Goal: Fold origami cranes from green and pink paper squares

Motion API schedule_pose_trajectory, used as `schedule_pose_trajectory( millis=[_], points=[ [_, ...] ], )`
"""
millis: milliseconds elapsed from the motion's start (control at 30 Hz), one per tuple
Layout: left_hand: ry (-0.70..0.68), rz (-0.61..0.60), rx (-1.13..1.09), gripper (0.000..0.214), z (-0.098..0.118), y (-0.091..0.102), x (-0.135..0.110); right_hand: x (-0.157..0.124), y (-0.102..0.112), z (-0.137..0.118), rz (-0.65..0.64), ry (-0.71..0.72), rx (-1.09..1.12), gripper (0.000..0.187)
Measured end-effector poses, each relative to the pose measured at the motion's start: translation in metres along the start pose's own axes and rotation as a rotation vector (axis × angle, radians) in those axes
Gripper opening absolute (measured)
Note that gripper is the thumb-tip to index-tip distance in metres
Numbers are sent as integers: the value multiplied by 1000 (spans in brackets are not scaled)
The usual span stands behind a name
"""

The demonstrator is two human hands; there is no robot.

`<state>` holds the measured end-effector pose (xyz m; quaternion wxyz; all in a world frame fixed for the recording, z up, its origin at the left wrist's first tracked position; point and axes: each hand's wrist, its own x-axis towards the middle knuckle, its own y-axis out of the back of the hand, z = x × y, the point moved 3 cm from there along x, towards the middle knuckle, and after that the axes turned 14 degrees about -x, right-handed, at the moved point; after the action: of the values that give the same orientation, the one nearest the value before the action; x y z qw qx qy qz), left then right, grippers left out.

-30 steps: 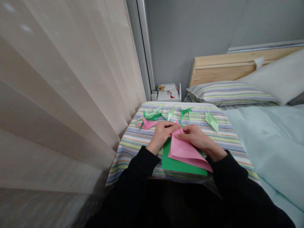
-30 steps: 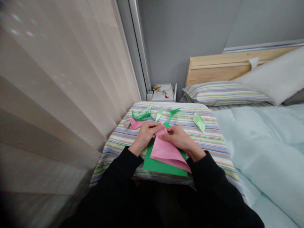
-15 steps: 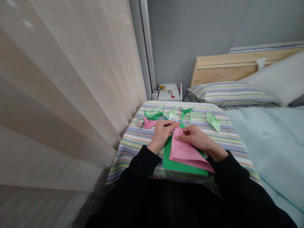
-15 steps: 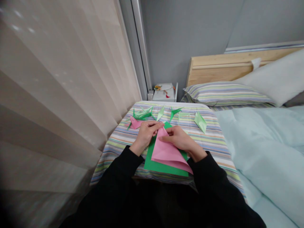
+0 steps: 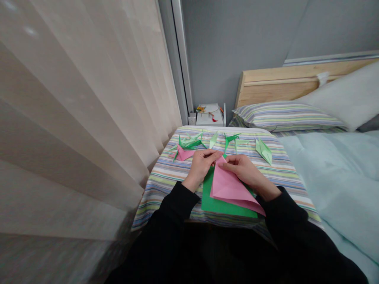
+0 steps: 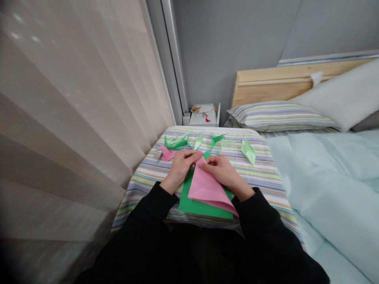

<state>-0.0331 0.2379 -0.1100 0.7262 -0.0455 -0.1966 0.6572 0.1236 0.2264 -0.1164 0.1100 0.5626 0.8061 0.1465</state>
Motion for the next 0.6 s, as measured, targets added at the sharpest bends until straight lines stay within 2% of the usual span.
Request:
schedule_pose_trajectory(
  millis=[167, 400, 600],
  points=[
    [-14, -45, 52, 24, 2, -2, 0, 1, 1, 1, 56, 14, 12, 39],
    [-27, -52, 81, 27, 1, -2, -1, 1, -1, 4, 44, -15, 20, 40],
    [-33, -56, 100, 28, 1, -2, -1, 2, -1, 2, 41, 18, 6, 42]
  ],
)
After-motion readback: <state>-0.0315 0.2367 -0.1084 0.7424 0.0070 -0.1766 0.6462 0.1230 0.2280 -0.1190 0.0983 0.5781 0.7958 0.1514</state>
